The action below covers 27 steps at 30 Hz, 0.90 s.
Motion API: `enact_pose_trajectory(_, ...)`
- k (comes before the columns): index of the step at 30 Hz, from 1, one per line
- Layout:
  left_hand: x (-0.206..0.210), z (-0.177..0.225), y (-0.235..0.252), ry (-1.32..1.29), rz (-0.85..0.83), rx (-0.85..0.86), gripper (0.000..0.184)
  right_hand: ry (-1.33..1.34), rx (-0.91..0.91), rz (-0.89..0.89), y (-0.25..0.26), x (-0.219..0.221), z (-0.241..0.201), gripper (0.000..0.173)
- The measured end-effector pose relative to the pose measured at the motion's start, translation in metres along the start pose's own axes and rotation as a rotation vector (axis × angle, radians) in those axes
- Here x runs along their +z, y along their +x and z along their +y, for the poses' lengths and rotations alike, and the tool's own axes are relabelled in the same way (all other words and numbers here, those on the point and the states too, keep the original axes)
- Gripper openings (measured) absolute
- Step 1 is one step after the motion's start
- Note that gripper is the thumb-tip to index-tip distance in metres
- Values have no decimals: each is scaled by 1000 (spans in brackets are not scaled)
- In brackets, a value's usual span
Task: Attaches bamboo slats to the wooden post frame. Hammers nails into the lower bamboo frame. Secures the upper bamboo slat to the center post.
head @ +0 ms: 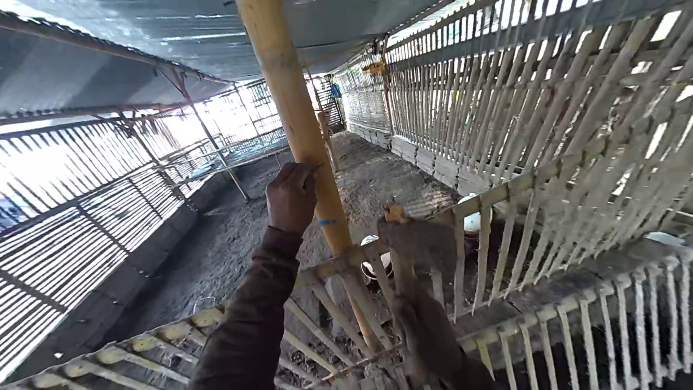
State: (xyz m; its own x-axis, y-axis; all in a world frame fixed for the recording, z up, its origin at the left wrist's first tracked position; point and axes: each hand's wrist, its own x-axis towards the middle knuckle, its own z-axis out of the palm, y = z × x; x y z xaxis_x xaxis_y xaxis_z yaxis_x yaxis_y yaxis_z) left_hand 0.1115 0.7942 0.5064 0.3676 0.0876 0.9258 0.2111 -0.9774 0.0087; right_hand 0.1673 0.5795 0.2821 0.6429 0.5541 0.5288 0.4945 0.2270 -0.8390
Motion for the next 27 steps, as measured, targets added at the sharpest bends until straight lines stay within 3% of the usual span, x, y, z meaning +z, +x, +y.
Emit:
enact_pose_trajectory(3,-9,16,-26,-32,-192,-66,10,146,-12,-70,14,-6,-13,59)
enact_pose_trajectory(5,-6,36,-70,-132,-333,-150,12,194,-7,-62,6,-18,-10,60)
enact_pose_trajectory(9,12,61,-234,-358,-704,-467,14,153,127,-38,-70,-61,61,55)
enact_pose_trajectory(11,23,71,-337,-367,-932,-676,15,47,386,-24,-137,-89,103,55)
enact_pose_trajectory(13,31,92,-430,-370,-1154,-901,16,-33,755,0,-206,-115,126,51)
enact_pose_trajectory(17,28,150,-566,-411,-1523,-1146,19,-158,1336,60,-319,-162,131,40)
enact_pose_trajectory(19,25,181,-593,-435,-1621,-1197,18,-171,1535,138,-367,-183,128,36)
enact_pose_trajectory(22,28,216,-598,-437,-1726,-1238,19,-169,1732,225,-412,-218,121,37)
enact_pose_trajectory(27,54,252,-584,-408,-1784,-1094,21,-97,1837,325,-449,-290,124,42)
